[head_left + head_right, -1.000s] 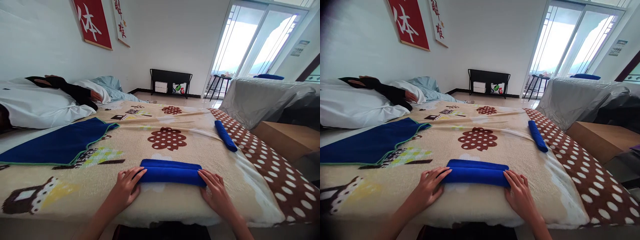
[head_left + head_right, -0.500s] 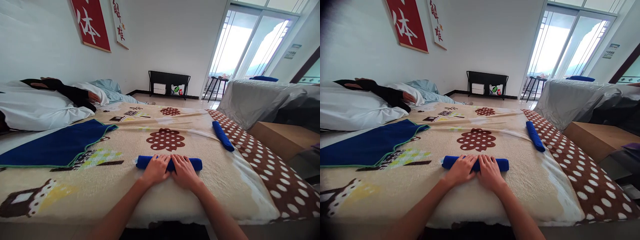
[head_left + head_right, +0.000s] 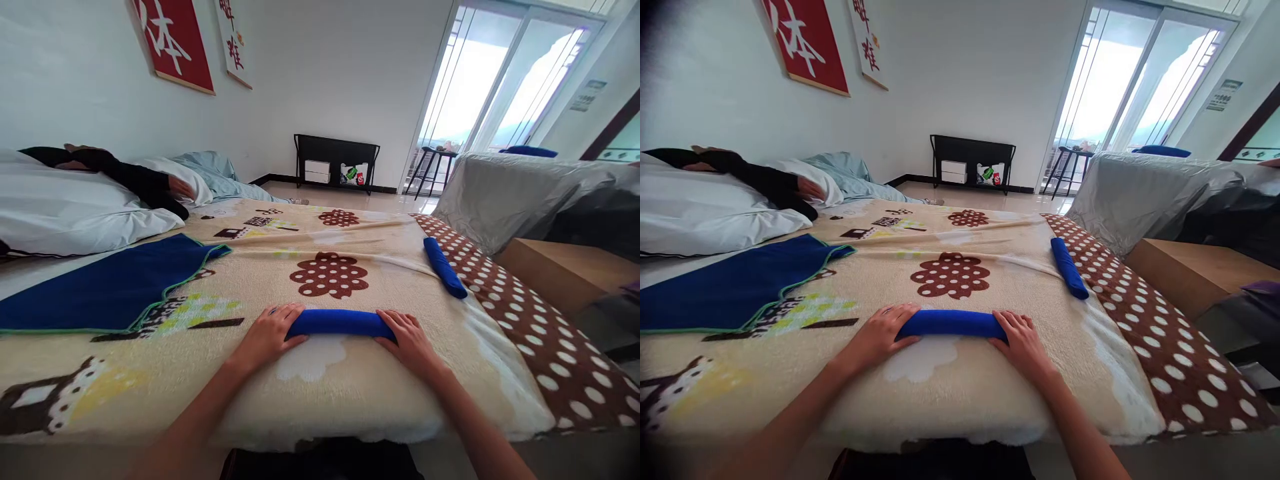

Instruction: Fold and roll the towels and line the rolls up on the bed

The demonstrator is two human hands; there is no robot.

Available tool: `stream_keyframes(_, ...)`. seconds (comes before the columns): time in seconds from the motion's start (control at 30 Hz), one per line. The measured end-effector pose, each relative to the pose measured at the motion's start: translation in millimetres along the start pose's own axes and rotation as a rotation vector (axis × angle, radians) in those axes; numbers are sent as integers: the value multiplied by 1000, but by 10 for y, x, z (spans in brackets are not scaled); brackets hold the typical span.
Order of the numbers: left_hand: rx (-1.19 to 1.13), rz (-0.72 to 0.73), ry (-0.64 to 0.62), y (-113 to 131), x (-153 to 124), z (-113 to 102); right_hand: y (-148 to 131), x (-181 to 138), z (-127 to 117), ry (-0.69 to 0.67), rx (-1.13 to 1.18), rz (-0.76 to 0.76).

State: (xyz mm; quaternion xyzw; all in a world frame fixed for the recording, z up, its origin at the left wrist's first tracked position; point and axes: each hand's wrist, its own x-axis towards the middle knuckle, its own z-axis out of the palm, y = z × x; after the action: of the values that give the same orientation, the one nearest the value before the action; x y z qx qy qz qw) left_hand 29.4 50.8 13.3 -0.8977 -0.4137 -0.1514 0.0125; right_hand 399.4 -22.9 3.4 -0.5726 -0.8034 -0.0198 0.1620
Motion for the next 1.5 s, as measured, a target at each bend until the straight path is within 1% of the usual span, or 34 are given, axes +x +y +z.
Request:
stream_keyframes(0.17, 5, 12, 25, -127, 158, 17, 21, 186, -126, -68, 0, -57)
stream_keyframes(0.23, -18, 25, 22, -158, 181, 15, 29, 262, -266, -107, 10, -78)
stream_keyframes(0.27, -35, 24, 24, -161, 184, 12, 31, 307, -373, -124, 19, -86)
stream_keyframes(0.3, -56, 16, 28, -154, 183, 8, 29, 361, -510, -136, 32, -93)
stream_keyframes(0.37, -108, -14, 39, -100, 176, -6, 3, 491, -877, -146, 68, -106)
stream_keyframes(0.47, -213, -74, 43, 110, 154, -43, -148, 708, -1591, -111, 130, -119)
stream_keyframes(0.53, -292, -122, 39, 345, 130, -71, -343, 829, -2073, -49, 197, -137)
stream_keyframes(0.6, -370, -163, 33, 634, 97, -93, -595, 910, -2476, 50, 313, -201)
stream_keyframes(0.67, -438, -193, 29, 930, 56, -103, -862, 948, -2756, 118, 369, -284)
stream_keyframes(0.7, -467, -207, 28, 1064, 34, -100, -987, 953, -2845, 134, 366, -322)
stream_keyframes(0.73, -494, -220, 25, 1182, 10, -91, -1098, 951, -2900, 138, 351, -354)
stream_keyframes(0.8, -540, -241, 14, 1358, -36, -53, -1267, 933, -2922, 121, 312, -395)
stream_keyframes(0.9, -593, -244, -22, 1476, -90, 35, -1366, 896, -2820, 23, 246, -406)
stream_keyframes(0.97, -620, -237, -44, 1482, -105, 81, -1348, 878, -2748, -43, 214, -385)
stream_keyframes(1.0, -630, -236, -49, 1473, -105, 93, -1328, 873, -2729, -53, 207, -376)
stream_keyframes(1.13, -651, -244, -36, 1414, -55, 93, -1274, 866, -2752, -3, 208, -364)
stream_keyframes(1.23, -659, -243, -40, 1401, -8, 98, -1280, 865, -2774, -27, 157, -355)
stream_keyframes(1.33, -665, -233, -48, 1422, 1, 116, -1255, 854, -2783, -60, 117, -336)
stream_keyframes(1.5, -670, -195, -56, 1499, -15, 134, -1153, 814, -2801, -27, 133, -302)
